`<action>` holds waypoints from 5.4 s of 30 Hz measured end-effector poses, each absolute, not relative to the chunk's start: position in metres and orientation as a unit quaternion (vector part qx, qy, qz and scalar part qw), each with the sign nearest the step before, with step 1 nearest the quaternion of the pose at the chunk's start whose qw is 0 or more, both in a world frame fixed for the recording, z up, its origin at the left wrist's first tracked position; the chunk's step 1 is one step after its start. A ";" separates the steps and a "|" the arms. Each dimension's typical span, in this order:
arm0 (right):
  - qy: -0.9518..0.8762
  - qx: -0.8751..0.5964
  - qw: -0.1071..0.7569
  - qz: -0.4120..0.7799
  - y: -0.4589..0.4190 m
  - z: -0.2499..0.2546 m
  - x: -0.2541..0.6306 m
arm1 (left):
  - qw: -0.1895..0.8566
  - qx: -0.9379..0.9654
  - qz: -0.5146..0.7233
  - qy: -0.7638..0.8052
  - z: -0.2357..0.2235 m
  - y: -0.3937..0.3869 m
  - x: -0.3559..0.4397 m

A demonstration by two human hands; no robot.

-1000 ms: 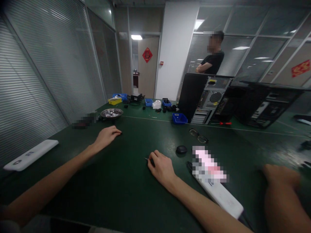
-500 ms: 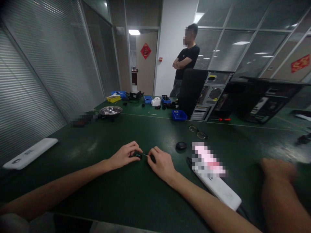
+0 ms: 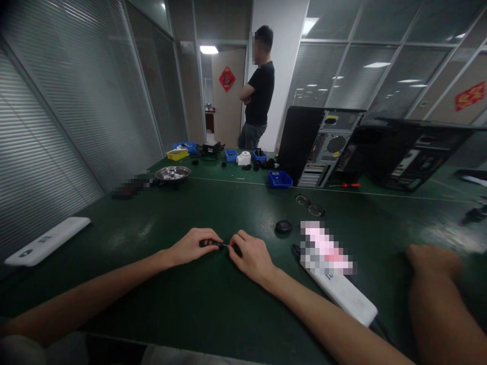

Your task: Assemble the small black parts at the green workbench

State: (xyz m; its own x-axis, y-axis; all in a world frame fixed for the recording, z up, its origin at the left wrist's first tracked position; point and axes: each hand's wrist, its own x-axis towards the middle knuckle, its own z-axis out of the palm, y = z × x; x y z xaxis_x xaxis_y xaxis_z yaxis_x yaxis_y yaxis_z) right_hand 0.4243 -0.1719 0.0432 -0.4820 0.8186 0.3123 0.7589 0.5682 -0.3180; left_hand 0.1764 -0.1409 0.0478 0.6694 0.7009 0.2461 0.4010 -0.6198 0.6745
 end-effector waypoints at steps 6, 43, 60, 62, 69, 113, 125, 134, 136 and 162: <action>-0.868 -0.433 0.223 0.091 -0.173 0.046 0.425 | 0.290 0.878 0.252 0.285 0.050 -0.141 0.176; -0.824 -0.534 0.192 -0.001 -0.170 0.042 0.424 | 0.255 0.896 0.219 0.289 0.053 -0.145 0.180; -0.821 -0.539 0.187 0.025 -0.171 0.046 0.427 | 0.174 0.850 0.230 0.440 0.048 -0.079 0.112; -0.822 -0.535 0.192 0.025 -0.171 0.046 0.427 | 0.131 0.816 0.235 0.512 0.046 -0.056 0.073; -0.825 -0.532 0.189 0.026 -0.172 0.046 0.427 | 0.014 0.699 0.243 0.673 0.035 -0.020 -0.046; -0.828 -0.528 0.185 0.041 -0.170 0.047 0.427 | -0.028 0.692 0.222 0.687 0.026 -0.006 -0.053; -0.828 -0.522 0.201 0.041 -0.169 0.042 0.428 | -0.086 0.707 0.169 0.681 0.031 -0.017 -0.046; -0.828 -0.522 0.199 0.047 -0.168 0.045 0.428 | -0.133 0.704 0.139 0.683 0.028 -0.021 -0.039; -0.827 -0.526 0.193 0.047 -0.168 0.045 0.428 | -0.134 0.703 0.135 0.685 0.026 -0.020 -0.039; -0.828 -0.523 0.199 0.043 -0.167 0.043 0.427 | -0.137 0.692 0.148 0.693 0.021 -0.015 -0.038</action>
State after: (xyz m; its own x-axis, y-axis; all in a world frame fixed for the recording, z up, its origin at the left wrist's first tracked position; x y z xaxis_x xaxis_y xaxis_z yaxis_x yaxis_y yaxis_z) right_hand 0.4275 -0.1675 0.0430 -0.3743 0.8829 0.2835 0.8484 0.4495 -0.2797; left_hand -0.0379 -0.0153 0.0213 -0.0039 0.9185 0.3955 0.9999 -0.0022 0.0151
